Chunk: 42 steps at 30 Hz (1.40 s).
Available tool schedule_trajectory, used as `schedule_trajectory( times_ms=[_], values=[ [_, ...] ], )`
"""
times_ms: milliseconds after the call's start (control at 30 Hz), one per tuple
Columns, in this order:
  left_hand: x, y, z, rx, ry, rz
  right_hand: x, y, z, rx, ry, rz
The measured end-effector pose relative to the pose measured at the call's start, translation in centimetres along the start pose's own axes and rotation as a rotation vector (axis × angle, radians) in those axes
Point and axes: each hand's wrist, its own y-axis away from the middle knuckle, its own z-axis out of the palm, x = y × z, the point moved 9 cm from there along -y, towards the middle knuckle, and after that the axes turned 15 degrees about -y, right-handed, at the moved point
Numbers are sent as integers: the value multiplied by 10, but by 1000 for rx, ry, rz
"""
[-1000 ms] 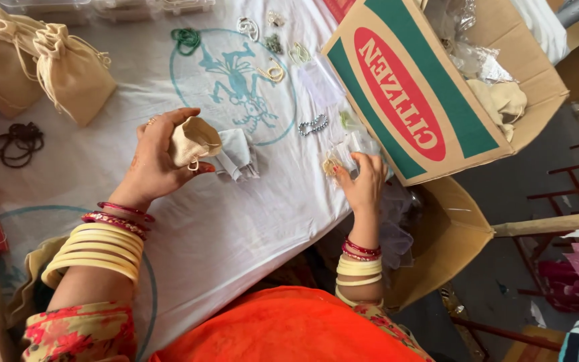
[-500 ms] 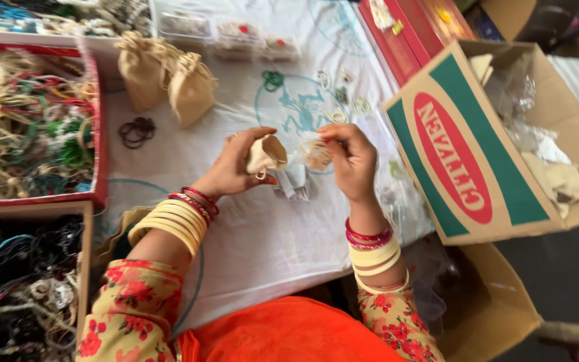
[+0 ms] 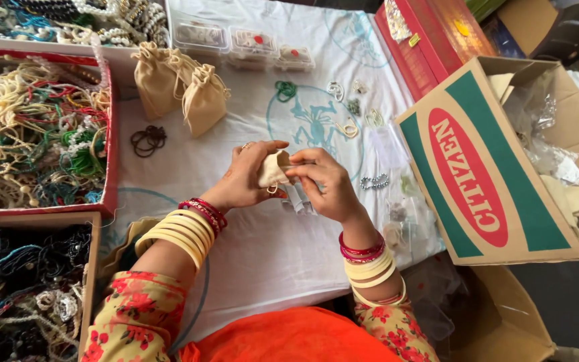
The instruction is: Sorting small jewelry components and placing them into small fabric pouches.
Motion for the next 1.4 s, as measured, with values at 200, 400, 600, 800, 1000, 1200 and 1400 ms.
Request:
schedule_trajectory(
  times_ms=[200, 400, 600, 800, 1000, 1200, 1400],
  values=[
    [1, 0, 11, -85, -10, -1, -7, -2, 4, 129, 172, -129],
    [1, 0, 1, 18, 115, 4, -5, -2, -1, 68, 152, -108],
    [-12, -1, 6, 1, 331, -84, -9, -2, 21, -111, 295, -187],
    [-1, -2, 1, -17, 366, -55, -5, -4, 4, 10, 250, -115],
    [-10, 3, 13, -11, 193, 0, 3, -2, 26, -140, 301, -116],
    [-2, 0, 7, -44, 407, -29, -1, -4, 20, -159, 237, -185],
    [4, 1, 9, -152, 742, -72, 0, -2, 15, -80, 250, -272]
  ],
)
